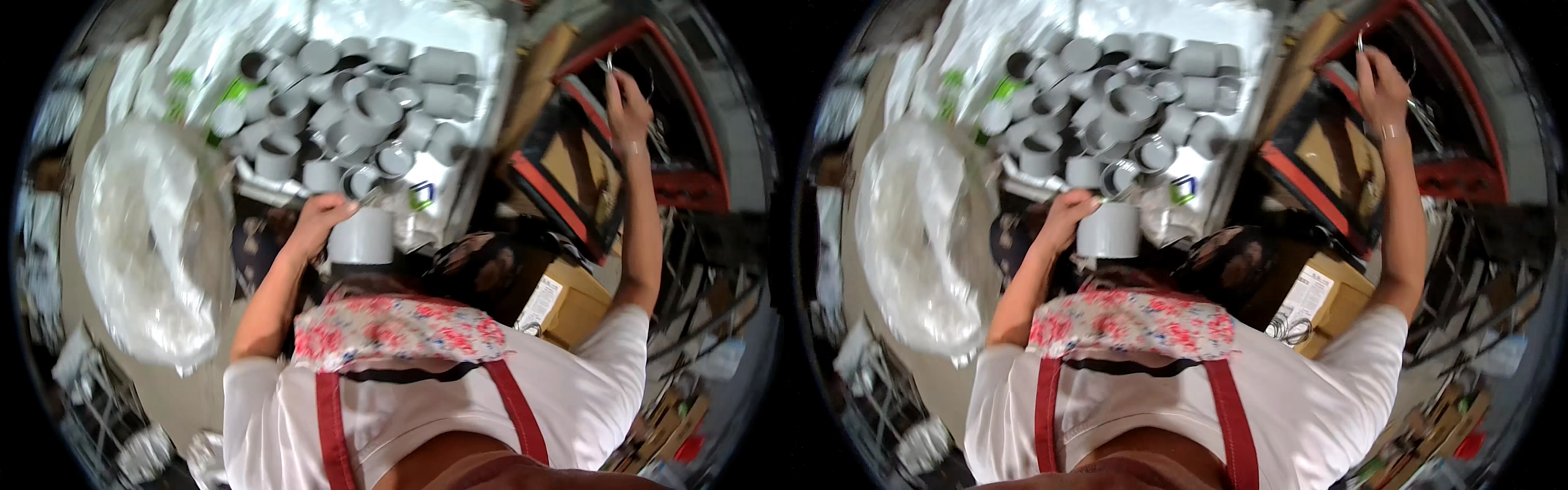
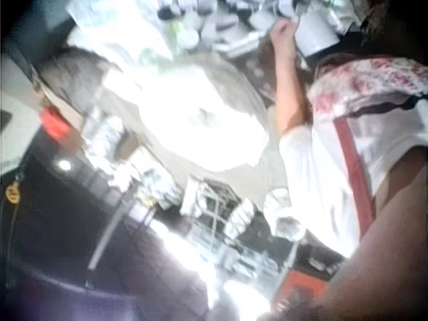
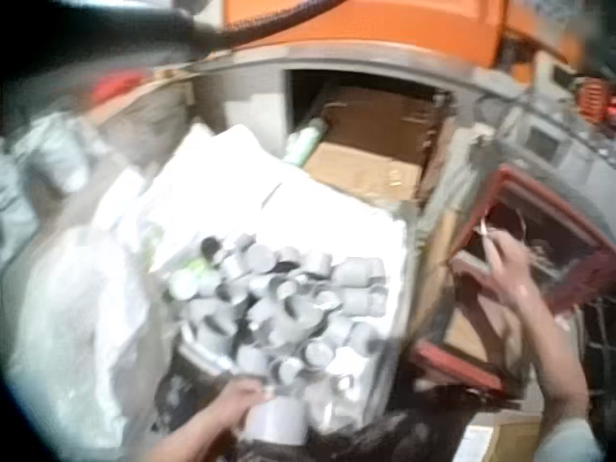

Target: The person attaches metal circular rings to grey plastic pipe fittings. The person takes a metal ring from a small oven, places it onto the rim of a grey plastic pipe fitting, and then places the assembled piece into a large container.

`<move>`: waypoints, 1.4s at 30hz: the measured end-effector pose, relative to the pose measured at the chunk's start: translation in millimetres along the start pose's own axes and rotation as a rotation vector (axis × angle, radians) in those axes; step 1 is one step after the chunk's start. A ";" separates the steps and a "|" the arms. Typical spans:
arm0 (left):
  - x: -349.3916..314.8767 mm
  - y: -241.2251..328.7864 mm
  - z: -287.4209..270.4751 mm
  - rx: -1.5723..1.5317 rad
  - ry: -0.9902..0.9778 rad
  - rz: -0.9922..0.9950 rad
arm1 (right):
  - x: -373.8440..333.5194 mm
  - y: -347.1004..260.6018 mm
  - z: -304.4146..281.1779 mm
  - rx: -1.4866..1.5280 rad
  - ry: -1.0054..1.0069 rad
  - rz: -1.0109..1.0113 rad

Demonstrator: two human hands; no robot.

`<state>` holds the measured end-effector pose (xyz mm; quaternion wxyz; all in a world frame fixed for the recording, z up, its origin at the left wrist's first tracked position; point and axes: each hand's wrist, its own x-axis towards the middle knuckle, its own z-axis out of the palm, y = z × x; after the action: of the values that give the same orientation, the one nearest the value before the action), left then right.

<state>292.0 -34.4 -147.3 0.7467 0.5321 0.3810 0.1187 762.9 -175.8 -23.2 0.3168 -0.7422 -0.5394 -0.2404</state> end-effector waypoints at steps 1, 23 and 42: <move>-2.0 1.1 0.5 -0.050 -0.075 0.002 | -20.6 -36.1 -3.5 0.172 -0.086 0.043; -95.5 -25.7 -3.8 -0.091 -0.195 0.240 | -208.0 -318.6 7.7 1.436 -0.908 0.771; -133.3 19.4 -18.5 -0.480 -0.224 -0.139 | -195.6 -370.8 10.2 1.569 -0.520 1.090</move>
<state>192.7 -91.2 -73.8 0.8952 0.3226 0.2927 0.0947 350.5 -214.6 -88.6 0.6578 -0.4984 -0.1833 0.5342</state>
